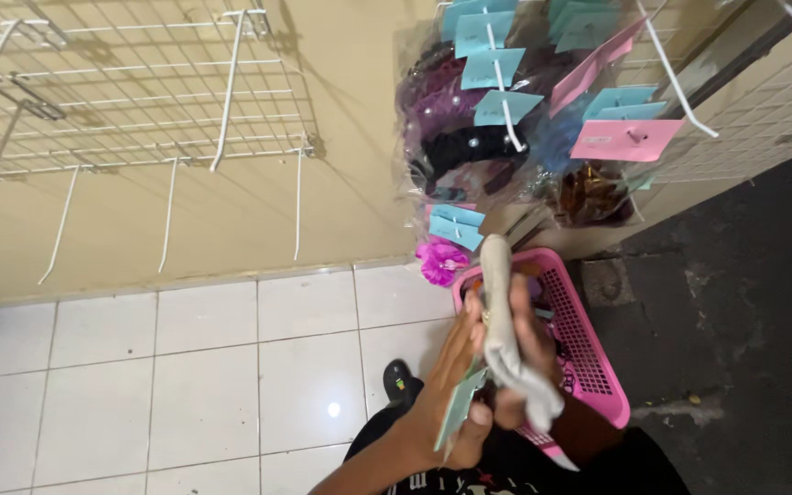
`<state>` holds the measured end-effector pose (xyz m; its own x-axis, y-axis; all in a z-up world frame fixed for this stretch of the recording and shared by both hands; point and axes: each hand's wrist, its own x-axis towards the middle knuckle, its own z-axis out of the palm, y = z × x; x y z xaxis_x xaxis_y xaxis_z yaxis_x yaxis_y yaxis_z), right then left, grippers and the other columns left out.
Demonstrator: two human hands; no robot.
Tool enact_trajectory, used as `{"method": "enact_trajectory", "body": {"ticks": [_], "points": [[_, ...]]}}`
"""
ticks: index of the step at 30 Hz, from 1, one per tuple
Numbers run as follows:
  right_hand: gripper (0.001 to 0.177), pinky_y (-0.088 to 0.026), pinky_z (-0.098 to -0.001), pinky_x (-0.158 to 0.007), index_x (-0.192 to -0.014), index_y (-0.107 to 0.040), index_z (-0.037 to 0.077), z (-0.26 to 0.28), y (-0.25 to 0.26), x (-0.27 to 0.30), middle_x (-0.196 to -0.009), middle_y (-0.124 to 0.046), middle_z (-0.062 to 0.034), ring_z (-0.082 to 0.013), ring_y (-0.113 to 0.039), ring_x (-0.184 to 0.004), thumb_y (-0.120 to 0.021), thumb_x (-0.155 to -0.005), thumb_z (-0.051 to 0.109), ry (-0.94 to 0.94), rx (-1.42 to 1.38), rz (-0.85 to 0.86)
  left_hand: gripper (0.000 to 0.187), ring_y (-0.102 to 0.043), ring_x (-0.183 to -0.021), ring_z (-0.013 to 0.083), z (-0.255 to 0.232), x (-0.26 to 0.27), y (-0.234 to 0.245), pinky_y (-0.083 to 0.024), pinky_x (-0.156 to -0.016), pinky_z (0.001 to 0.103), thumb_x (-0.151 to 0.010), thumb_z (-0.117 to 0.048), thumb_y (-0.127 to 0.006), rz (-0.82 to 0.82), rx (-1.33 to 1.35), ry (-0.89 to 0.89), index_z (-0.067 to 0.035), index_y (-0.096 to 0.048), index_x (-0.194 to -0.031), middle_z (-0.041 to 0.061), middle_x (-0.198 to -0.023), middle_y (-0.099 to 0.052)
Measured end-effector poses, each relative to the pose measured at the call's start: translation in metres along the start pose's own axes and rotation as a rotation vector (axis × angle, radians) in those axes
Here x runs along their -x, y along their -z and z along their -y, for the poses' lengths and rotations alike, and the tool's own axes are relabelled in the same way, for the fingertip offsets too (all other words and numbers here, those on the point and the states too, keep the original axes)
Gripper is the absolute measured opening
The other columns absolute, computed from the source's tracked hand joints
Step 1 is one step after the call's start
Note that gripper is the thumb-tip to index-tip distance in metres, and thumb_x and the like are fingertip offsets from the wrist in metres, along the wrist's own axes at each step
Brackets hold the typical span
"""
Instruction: The person wipes various packaged hair accessories and headbands with a cloth before hanging them onto a display rack.
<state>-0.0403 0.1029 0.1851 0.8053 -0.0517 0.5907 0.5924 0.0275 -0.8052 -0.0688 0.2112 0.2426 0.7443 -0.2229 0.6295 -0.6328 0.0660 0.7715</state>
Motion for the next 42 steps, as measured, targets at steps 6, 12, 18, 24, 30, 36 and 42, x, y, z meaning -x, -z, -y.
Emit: {"method": "enact_trajectory", "body": {"ticks": [6, 12, 18, 24, 30, 36, 42], "points": [[0.062, -0.054, -0.0460, -0.114, -0.155, -0.042, 0.006, 0.029, -0.025, -0.042, -0.163, -0.037, -0.0130, -0.0289, -0.050, -0.146, -0.071, -0.104, 0.025, 0.251, -0.006, 0.145, 0.069, -0.049, -0.120, 0.0580, 0.015, 0.009, 0.018, -0.036, -0.107, 0.067, -0.112, -0.042, -0.033, -0.309, 1.057, 0.742, -0.010, -0.018, -0.172, 0.048, -0.134, -0.035], [0.062, -0.057, -0.0448, -0.115, -0.155, -0.042, 0.008, 0.022, -0.035, -0.044, -0.164, -0.036, -0.0120, -0.0278, -0.050, -0.148, -0.074, -0.105, 0.023, 0.471, -0.016, 0.241, 0.076, -0.039, -0.159, 0.0360, -0.017, -0.002, 0.046, -0.034, -0.133, 0.045, -0.115, -0.057, -0.017, -0.144, 0.017, 0.193, 0.001, -0.019, -0.164, 0.025, -0.168, -0.035], [0.054, -0.054, -0.0394, -0.111, -0.148, -0.057, 0.005, 0.019, -0.021, -0.063, -0.153, -0.053, -0.0091, -0.0257, -0.057, -0.141, -0.075, -0.097, -0.001, 0.915, 0.532, 0.377, 0.090, -0.037, -0.152, 0.0365, -0.039, -0.020, 0.073, -0.033, -0.125, 0.051, -0.105, -0.056, -0.036, -0.518, 0.729, 0.321, 0.006, -0.010, -0.165, 0.023, -0.169, -0.026], [0.043, -0.046, -0.0487, -0.113, -0.138, -0.047, -0.007, 0.039, -0.027, -0.059, -0.145, -0.051, -0.0244, -0.0346, -0.051, -0.140, -0.050, -0.095, -0.004, 0.182, 0.309, 0.104, 0.082, -0.033, -0.158, 0.0336, -0.009, -0.015, 0.065, -0.025, -0.132, 0.046, -0.113, -0.057, -0.033, -0.368, 0.270, 0.337, 0.007, -0.023, -0.165, 0.023, -0.169, -0.032], [0.025, -0.043, -0.0483, -0.121, -0.131, -0.064, 0.007, -0.004, -0.002, -0.062, -0.142, -0.064, -0.0113, -0.0293, -0.058, -0.140, -0.070, -0.108, 0.016, 0.783, 0.564, 0.458, 0.076, -0.041, -0.144, 0.0376, 0.009, -0.001, 0.075, -0.031, -0.121, 0.051, -0.114, -0.049, -0.039, -0.381, 0.963, 0.485, 0.010, -0.026, -0.161, 0.028, -0.156, -0.041], [0.033, -0.042, -0.0531, -0.122, -0.134, -0.053, -0.007, 0.010, -0.005, -0.030, -0.147, -0.055, -0.0235, -0.0443, -0.052, -0.141, -0.047, -0.105, 0.008, 0.170, 0.385, 0.066, 0.087, -0.047, -0.118, 0.0273, 0.012, 0.000, 0.069, -0.040, -0.094, 0.041, -0.108, -0.056, -0.037, -0.112, 0.544, 0.619, 0.001, -0.024, -0.172, 0.024, -0.159, -0.046], [0.024, -0.045, -0.0495, -0.118, -0.126, -0.064, 0.006, -0.036, -0.001, 0.000, -0.133, -0.064, -0.0102, -0.0312, -0.058, -0.129, -0.069, -0.106, 0.017, 0.886, 0.496, 0.299, 0.085, -0.040, -0.150, 0.0281, -0.002, -0.022, 0.061, -0.033, -0.126, 0.043, -0.110, -0.058, -0.038, -0.288, 0.717, 0.290, 0.001, -0.014, -0.167, 0.017, -0.170, -0.030]]}}
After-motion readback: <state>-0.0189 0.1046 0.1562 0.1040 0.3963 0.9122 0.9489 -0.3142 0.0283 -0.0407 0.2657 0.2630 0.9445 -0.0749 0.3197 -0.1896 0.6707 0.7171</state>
